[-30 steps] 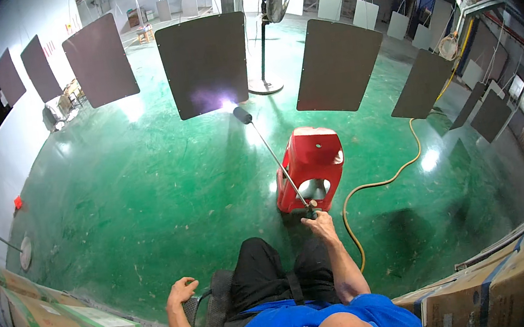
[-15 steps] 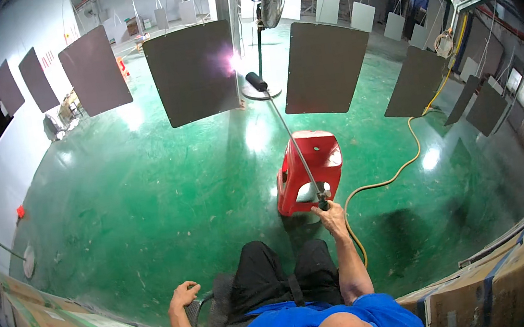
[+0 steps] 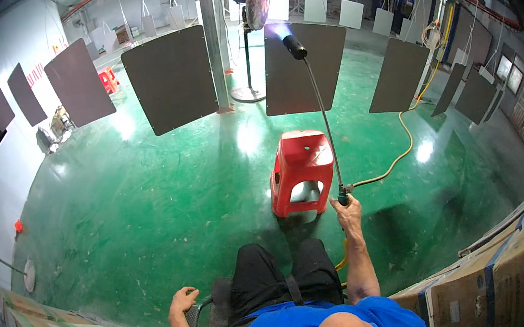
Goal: The person sits on a chair and uses a handheld blowtorch to apply heat to a series of dark rectangular panels hanging from the ceiling. The person moves the torch back and forth across the surface of each panel, creating a visible purple flame and smoke.
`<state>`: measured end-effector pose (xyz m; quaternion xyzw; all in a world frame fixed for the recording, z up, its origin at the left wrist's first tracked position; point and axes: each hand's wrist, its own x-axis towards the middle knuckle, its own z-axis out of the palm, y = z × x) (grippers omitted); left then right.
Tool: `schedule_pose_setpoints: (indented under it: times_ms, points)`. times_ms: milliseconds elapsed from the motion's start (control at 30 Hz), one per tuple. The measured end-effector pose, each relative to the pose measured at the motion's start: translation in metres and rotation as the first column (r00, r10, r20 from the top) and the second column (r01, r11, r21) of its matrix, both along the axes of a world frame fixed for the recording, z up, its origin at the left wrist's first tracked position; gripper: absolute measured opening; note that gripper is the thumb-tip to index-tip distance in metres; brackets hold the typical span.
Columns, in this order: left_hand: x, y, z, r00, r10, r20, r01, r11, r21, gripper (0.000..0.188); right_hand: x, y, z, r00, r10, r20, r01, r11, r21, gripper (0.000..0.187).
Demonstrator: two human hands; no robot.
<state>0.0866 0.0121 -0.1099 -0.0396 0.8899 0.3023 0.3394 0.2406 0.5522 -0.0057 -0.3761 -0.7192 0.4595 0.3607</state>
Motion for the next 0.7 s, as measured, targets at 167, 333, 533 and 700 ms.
schedule_pose_setpoints:
  times_ms: [167,333,533,700]
  points:
    - [0.003,0.009,0.013,1.000,-0.012,-0.008,0.012,1.000,-0.013,0.047,0.022,-0.002,-0.006,0.991,-0.015,0.135,0.011,1.000,0.027,0.033]
    - [0.004,0.007,0.012,1.000,-0.024,-0.014,0.024,0.999,-0.037,0.048,0.039,-0.002,-0.020,0.950,-0.010,0.312,-0.008,0.998,0.055,0.037]
    - [0.006,0.013,0.016,1.000,-0.015,-0.020,0.014,0.998,-0.054,0.047,0.052,0.004,-0.047,0.919,-0.004,0.394,-0.014,0.999,0.044,0.041]
    - [0.006,0.006,0.010,1.000,-0.008,-0.006,0.008,0.999,-0.035,0.047,0.052,0.006,-0.066,0.856,0.075,0.512,-0.040,0.996,-0.078,0.059]
